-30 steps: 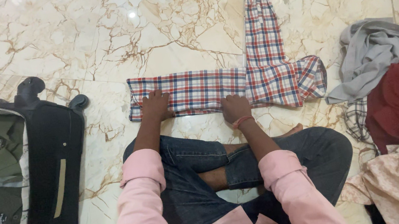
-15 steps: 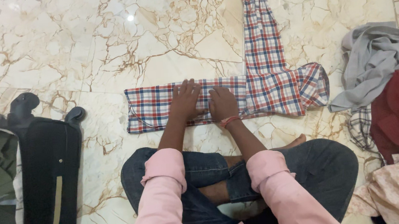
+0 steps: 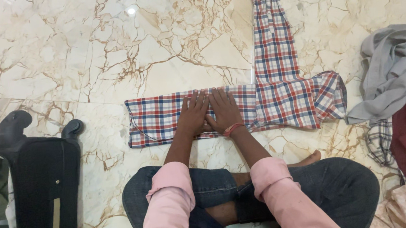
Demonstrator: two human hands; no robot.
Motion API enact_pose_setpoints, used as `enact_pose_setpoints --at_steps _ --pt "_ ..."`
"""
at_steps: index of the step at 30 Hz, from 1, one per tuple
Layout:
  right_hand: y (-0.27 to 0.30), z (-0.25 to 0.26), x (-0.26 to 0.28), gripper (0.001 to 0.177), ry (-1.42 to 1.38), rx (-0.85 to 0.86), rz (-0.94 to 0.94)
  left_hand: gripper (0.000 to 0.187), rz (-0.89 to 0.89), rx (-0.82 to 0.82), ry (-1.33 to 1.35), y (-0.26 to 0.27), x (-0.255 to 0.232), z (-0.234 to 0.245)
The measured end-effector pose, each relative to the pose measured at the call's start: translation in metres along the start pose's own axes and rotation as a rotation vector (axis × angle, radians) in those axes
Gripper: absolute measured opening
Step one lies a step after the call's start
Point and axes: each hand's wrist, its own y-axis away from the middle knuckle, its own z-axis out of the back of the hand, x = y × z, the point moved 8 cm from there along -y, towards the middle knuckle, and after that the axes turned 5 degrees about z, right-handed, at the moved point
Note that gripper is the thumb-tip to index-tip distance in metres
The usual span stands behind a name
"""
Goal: The person folds a plaid shirt by smoothing it out on the floor, folding the sleeves inward, and then folding the body of the shirt into a compact square.
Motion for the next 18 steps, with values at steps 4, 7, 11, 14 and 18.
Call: enact_pose_setpoints --at_steps 4,7,11,14,18 --pt "-0.002 0.000 -0.001 0.077 0.060 0.025 0.016 0.105 0.013 0.086 0.094 0.001 0.003 0.003" --pt "0.001 0.011 -0.004 0.076 0.034 -0.006 -0.034 0.120 0.036 0.174 0.157 0.002 0.006 0.022" --pt "0.008 0.022 -0.014 0.078 0.064 -0.065 -0.109 0.137 0.073 0.274 0.150 0.007 0.013 0.035" --pt "0.012 0.025 -0.023 0.078 0.077 -0.086 -0.146 0.143 0.123 0.294 0.122 0.013 0.028 0.037" --pt "0.017 0.023 -0.031 0.080 0.077 -0.092 -0.184 0.156 0.211 0.366 0.081 0.023 0.055 0.032"
